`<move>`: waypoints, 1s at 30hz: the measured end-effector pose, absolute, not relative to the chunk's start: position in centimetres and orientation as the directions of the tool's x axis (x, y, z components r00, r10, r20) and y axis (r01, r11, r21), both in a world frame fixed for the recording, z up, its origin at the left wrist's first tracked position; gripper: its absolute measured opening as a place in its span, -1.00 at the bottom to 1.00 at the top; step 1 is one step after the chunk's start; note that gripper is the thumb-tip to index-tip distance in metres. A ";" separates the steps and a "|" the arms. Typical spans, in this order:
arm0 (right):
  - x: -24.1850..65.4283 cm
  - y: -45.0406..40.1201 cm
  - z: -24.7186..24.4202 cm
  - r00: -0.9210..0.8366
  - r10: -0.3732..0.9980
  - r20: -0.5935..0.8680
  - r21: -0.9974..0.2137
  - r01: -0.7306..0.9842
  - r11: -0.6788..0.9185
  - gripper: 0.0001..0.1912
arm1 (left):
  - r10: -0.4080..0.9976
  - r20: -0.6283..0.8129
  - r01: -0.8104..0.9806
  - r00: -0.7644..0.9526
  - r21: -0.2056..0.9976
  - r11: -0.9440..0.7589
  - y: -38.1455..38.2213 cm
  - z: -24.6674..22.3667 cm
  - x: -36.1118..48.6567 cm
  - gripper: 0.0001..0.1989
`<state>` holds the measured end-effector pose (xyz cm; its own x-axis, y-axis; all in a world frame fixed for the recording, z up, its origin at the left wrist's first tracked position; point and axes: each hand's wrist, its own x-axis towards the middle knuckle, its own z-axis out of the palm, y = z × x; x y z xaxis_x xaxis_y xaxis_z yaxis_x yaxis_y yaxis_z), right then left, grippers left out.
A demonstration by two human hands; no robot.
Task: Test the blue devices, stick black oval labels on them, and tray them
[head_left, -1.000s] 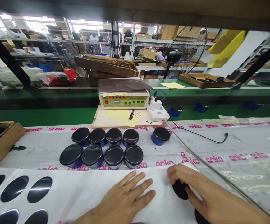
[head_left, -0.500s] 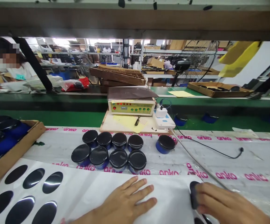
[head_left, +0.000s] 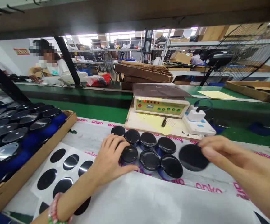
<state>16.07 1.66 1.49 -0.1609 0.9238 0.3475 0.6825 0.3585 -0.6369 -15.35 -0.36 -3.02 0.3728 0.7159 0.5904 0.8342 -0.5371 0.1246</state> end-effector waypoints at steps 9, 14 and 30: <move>3.4 6.1 -0.4 -0.351 0.935 0.057 -0.856 0.465 0.227 -0.64 | 0.784 0.577 0.886 0.231 0.208 -0.414 0.0 -5.4 -15.7 -0.42; 2.3 6.2 -2.6 -0.395 0.914 0.097 -0.801 0.514 0.307 -0.69 | 0.771 0.609 0.857 0.188 0.282 -0.431 0.3 -5.8 -16.0 -0.40; 2.0 6.0 -3.1 -0.421 0.896 0.142 -0.699 0.598 0.392 -0.70 | 0.784 0.589 0.857 0.197 0.285 -0.429 0.4 -5.9 -16.0 -0.42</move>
